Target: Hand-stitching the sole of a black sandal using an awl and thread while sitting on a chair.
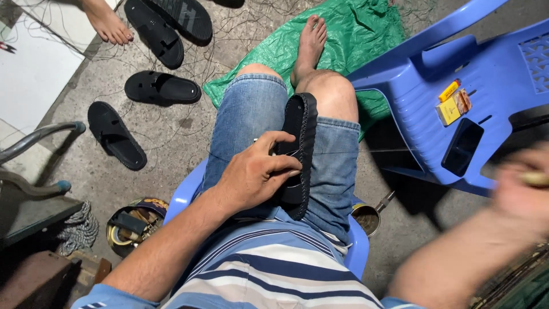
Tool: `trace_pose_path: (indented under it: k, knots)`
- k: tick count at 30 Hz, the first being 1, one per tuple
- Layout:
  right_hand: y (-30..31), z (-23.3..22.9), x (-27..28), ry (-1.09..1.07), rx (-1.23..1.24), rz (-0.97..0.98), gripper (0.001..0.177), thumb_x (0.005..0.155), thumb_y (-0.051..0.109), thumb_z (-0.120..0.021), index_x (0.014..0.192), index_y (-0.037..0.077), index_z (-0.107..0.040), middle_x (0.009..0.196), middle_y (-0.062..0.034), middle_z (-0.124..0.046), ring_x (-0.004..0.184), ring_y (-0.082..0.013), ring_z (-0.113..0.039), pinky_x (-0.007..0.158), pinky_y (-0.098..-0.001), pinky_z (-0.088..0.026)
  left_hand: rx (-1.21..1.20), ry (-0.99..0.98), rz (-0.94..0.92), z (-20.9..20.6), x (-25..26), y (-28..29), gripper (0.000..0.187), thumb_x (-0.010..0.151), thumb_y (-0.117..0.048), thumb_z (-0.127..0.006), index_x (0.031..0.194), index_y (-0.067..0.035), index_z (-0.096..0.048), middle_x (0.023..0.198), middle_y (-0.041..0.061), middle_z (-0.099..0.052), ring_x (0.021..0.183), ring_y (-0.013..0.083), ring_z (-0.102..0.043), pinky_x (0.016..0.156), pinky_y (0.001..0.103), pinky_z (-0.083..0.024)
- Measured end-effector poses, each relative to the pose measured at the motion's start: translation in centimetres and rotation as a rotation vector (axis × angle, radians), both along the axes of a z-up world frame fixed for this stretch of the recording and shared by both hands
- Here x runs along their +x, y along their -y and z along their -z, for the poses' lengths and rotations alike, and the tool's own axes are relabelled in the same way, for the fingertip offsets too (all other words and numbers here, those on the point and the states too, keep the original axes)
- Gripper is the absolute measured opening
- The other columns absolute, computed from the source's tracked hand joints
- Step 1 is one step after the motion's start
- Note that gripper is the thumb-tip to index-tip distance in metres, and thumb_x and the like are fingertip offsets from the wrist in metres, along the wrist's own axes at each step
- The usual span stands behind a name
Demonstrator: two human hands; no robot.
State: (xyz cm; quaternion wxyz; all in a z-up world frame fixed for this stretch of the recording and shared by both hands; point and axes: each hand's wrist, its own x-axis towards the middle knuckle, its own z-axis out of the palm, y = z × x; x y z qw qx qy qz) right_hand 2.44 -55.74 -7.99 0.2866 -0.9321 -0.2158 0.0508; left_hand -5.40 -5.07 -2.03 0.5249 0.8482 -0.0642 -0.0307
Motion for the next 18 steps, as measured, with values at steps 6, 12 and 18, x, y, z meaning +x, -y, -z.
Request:
trace_pose_path:
  k: [6, 12, 18]
  knots:
    - [6.2, 3.8, 3.6, 0.562, 0.033, 0.087, 0.033, 0.104, 0.01, -0.052, 0.119, -0.017, -0.042, 0.112, -0.0233, -0.033, 0.106, -0.0365, -0.032, 0.094, -0.0377, -0.019, 0.048, -0.151, 0.219, -3.8, 1.5, -2.1, 0.012, 0.078, -0.016, -0.063, 0.088, -0.016, -0.069, 0.117, 0.013, -0.054, 0.091, 0.0435, -0.06, 0.071, 0.052, -0.051]
    - [-28.2, -6.6, -2.6, 0.142, -0.088, -0.016, 0.036, 0.077, 0.027, -0.07, 0.113, 0.024, -0.063, 0.11, -0.0042, -0.049, 0.1, -0.023, -0.055, 0.08, -0.0309, -0.048, 0.358, -0.182, 0.274, -4.2, 2.6, -3.2, 0.024, 0.086, -0.018, -0.051, 0.107, -0.012, -0.061, 0.1, 0.014, -0.06, 0.083, 0.039, -0.063, 0.069, 0.05, -0.051]
    - [-30.6, -5.5, -1.5, 0.001, 0.104, -0.072, 0.012, 0.079, 0.032, -0.068, 0.091, 0.033, -0.065, 0.08, 0.0135, -0.055, 0.073, -0.0108, -0.061, 0.065, -0.024, -0.049, 0.517, -0.119, 0.409, -2.7, 3.3, -4.9, 0.014, 0.076, -0.021, -0.055, 0.085, -0.018, -0.065, 0.09, 0.004, -0.057, 0.078, 0.0316, -0.061, 0.06, 0.045, -0.052]
